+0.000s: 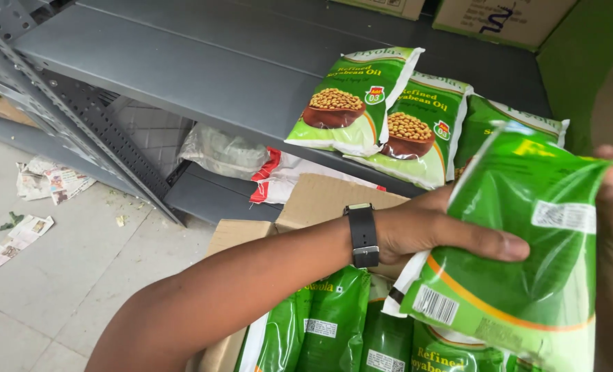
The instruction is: Stocking pouches of refined soybean oil from a cardboard box onto warehouse shelves.
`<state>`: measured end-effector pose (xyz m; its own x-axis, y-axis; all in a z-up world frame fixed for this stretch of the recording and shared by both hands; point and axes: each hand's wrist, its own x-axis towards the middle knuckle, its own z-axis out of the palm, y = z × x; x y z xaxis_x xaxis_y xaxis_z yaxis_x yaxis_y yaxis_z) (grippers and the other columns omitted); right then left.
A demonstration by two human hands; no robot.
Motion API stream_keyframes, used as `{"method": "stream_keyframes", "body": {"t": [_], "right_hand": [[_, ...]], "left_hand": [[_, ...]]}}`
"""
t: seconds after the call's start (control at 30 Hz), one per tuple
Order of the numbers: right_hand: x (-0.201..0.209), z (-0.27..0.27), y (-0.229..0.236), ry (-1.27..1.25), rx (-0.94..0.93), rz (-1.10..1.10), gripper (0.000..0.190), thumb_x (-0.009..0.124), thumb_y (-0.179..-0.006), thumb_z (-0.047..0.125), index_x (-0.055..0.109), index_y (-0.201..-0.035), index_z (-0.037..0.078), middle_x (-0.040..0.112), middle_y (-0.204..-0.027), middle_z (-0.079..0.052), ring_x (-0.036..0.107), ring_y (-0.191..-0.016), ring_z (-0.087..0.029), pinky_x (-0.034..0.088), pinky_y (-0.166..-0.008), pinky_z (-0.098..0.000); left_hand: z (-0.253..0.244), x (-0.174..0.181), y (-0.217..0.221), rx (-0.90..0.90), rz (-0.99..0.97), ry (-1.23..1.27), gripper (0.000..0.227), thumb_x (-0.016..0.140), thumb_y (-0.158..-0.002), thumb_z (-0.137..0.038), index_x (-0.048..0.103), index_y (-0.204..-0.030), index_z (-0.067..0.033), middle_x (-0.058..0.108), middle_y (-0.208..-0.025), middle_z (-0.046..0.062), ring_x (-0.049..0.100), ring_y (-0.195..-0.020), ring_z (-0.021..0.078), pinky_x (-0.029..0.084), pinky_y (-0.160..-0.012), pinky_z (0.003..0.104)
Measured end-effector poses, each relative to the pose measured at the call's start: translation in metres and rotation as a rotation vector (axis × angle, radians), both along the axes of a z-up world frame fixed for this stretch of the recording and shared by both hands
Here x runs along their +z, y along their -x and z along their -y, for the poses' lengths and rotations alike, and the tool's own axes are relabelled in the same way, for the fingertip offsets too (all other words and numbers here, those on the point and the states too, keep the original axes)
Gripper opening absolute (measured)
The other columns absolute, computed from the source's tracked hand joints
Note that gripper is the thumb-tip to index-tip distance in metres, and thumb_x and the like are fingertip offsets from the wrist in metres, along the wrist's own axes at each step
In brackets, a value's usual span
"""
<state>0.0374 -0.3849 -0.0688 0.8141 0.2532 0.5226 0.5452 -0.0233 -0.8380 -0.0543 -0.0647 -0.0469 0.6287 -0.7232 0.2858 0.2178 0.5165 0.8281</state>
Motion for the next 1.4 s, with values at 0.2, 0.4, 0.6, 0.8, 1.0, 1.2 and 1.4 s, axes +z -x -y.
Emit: {"method": "stream_keyframes", "body": {"t": [0.2,0.4,0.6,0.8,1.0,1.2,1.4], "right_hand": [[0.096,-0.143,0.097,-0.145,-0.214,-0.168,0.050,0.060,-0.109,0.030,0.042,-0.151,0.010,0.063,-0.131,-0.007,0.069,-0.117,-0.017,0.060,-0.098,-0.0326],[0.087,-0.141,0.096,0.270,-0.271,0.029,0.034,0.056,-0.110,0.016,0.053,-0.138,-0.002,0.058,-0.145,-0.017,0.063,-0.119,-0.023,0.053,-0.102,-0.0329],[0.084,-0.153,0.097,0.596,-0.102,0.424,0.084,0.075,-0.084,0.032,0.040,-0.150,-0.007,0.049,-0.146,-0.028,0.056,-0.131,-0.038,0.048,-0.106,-0.0454],[0.086,-0.160,0.107,0.875,-0.254,0.644,0.137,0.079,-0.056,0.067,0.029,-0.153,-0.015,0.031,-0.152,-0.038,0.038,-0.136,-0.056,0.040,-0.106,-0.0578],[0.086,-0.162,0.108,0.959,-0.362,0.853,0.092,0.091,-0.066,0.045,0.055,-0.145,0.014,0.047,-0.148,-0.027,0.050,-0.134,-0.049,0.048,-0.098,-0.0557],[0.050,-0.158,0.107,0.571,-0.268,0.671,0.085,0.086,-0.068,0.007,0.052,-0.147,0.011,0.045,-0.152,-0.033,0.053,-0.140,-0.046,0.051,-0.109,-0.0507],[0.029,-0.148,0.102,0.147,-0.117,0.410,0.081,0.066,-0.092,0.003,0.029,-0.164,0.004,0.045,-0.146,-0.016,0.052,-0.133,-0.027,0.042,-0.117,-0.0352]], "left_hand": [[0.000,0.008,-0.003,0.254,-0.095,0.031,0.064,0.075,-0.092,-0.016,0.050,-0.149,-0.0004,0.067,-0.129,0.013,0.066,-0.116,0.0210,0.055,-0.102,0.040],[-0.007,0.000,-0.018,0.385,-0.203,0.324,0.046,0.074,-0.098,-0.012,0.054,-0.138,0.0023,0.069,-0.124,0.013,0.068,-0.108,0.0241,0.058,-0.094,0.042],[-0.019,0.004,-0.019,0.681,-0.097,0.204,0.040,0.067,-0.096,-0.006,0.058,-0.134,0.0005,0.069,-0.119,0.010,0.068,-0.106,0.0187,0.057,-0.095,0.038],[-0.017,0.000,-0.021,0.595,-0.168,0.249,0.039,0.063,-0.096,-0.006,0.058,-0.134,-0.0019,0.068,-0.120,0.009,0.067,-0.109,0.0183,0.054,-0.099,0.039],[-0.021,0.008,-0.013,0.345,-0.311,0.442,0.037,0.060,-0.105,-0.011,0.057,-0.139,0.0037,0.067,-0.127,0.015,0.065,-0.117,0.0267,0.053,-0.107,0.044],[-0.010,0.019,-0.003,0.424,-0.116,0.401,0.064,0.063,-0.103,-0.023,0.037,-0.160,-0.0076,0.055,-0.148,0.014,0.056,-0.135,0.0250,0.045,-0.119,0.043],[-0.003,0.029,0.004,0.625,0.223,0.188,0.089,0.070,-0.099,-0.030,0.019,-0.171,-0.0131,0.042,-0.166,0.006,0.046,-0.151,0.0165,0.035,-0.130,0.034]]}}
